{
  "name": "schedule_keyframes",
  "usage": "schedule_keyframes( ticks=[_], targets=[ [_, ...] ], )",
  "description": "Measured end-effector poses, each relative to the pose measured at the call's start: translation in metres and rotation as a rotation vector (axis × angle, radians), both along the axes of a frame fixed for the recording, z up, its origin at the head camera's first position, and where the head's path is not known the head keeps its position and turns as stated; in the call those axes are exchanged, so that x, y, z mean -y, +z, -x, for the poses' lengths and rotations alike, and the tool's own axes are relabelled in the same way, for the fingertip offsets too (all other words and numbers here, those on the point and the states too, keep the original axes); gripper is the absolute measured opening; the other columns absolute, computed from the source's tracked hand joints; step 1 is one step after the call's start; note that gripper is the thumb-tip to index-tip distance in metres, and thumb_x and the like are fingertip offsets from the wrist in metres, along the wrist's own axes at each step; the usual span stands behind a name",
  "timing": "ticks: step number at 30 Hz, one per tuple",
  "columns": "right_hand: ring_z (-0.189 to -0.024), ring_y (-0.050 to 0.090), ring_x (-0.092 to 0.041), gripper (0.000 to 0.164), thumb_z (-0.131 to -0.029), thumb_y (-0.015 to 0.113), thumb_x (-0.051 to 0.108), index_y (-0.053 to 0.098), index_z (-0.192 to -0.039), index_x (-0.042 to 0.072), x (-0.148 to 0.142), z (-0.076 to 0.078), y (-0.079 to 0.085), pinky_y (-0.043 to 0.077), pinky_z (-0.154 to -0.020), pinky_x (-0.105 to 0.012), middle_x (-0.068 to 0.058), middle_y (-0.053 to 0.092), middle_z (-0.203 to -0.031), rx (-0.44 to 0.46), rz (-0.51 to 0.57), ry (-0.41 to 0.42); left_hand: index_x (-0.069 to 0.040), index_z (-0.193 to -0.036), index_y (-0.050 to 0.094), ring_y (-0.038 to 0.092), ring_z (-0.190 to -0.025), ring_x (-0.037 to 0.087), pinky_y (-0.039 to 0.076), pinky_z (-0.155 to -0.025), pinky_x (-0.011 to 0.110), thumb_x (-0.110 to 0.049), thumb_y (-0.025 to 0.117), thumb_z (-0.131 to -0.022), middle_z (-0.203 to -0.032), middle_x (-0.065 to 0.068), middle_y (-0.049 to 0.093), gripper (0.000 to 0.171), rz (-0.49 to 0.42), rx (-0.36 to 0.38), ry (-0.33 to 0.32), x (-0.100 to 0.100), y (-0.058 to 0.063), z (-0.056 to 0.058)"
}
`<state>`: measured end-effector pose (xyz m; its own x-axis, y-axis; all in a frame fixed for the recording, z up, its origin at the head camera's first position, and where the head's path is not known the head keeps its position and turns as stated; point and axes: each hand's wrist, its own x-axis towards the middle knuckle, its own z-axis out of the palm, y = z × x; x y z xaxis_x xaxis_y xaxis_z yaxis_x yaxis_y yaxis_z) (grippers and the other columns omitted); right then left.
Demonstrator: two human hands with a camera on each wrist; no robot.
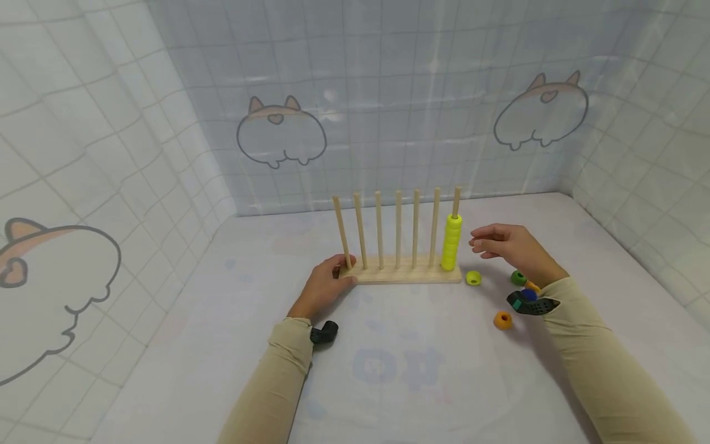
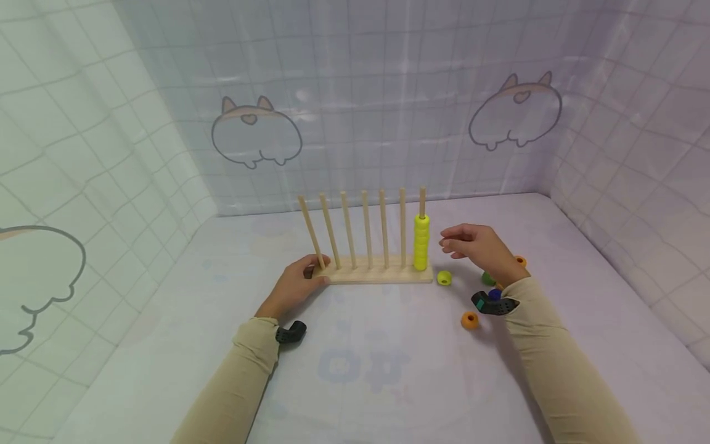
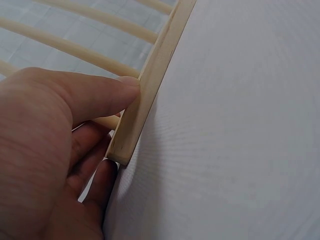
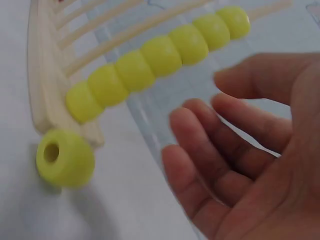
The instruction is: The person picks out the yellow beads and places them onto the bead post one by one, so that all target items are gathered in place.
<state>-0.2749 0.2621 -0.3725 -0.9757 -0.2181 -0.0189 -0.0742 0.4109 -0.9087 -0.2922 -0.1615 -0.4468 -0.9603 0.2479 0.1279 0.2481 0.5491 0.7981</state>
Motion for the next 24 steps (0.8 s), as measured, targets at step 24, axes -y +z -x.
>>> schedule_keyframes(
  ticks=[24],
  targets=[
    [-0.118, 0.057, -0.027, 0.04, -0.095, 0.068, 0.026, 0.067, -0.128, 0.003, -0.015, 0.007, -0.027, 0.048, -0.092, -0.035, -0.011, 0.066, -0.127, 0.082, -0.298, 0.261, -0.02, -0.125, 0.066, 0.061, -0.112, 0.023, 0.044, -0.1, 0.043, -0.02, 0.076, -0.089, -0.129, 0.001, 0.063, 0.038, -0.024, 0.008, 0.006, 0.0, 0.0, 0.0]
  ],
)
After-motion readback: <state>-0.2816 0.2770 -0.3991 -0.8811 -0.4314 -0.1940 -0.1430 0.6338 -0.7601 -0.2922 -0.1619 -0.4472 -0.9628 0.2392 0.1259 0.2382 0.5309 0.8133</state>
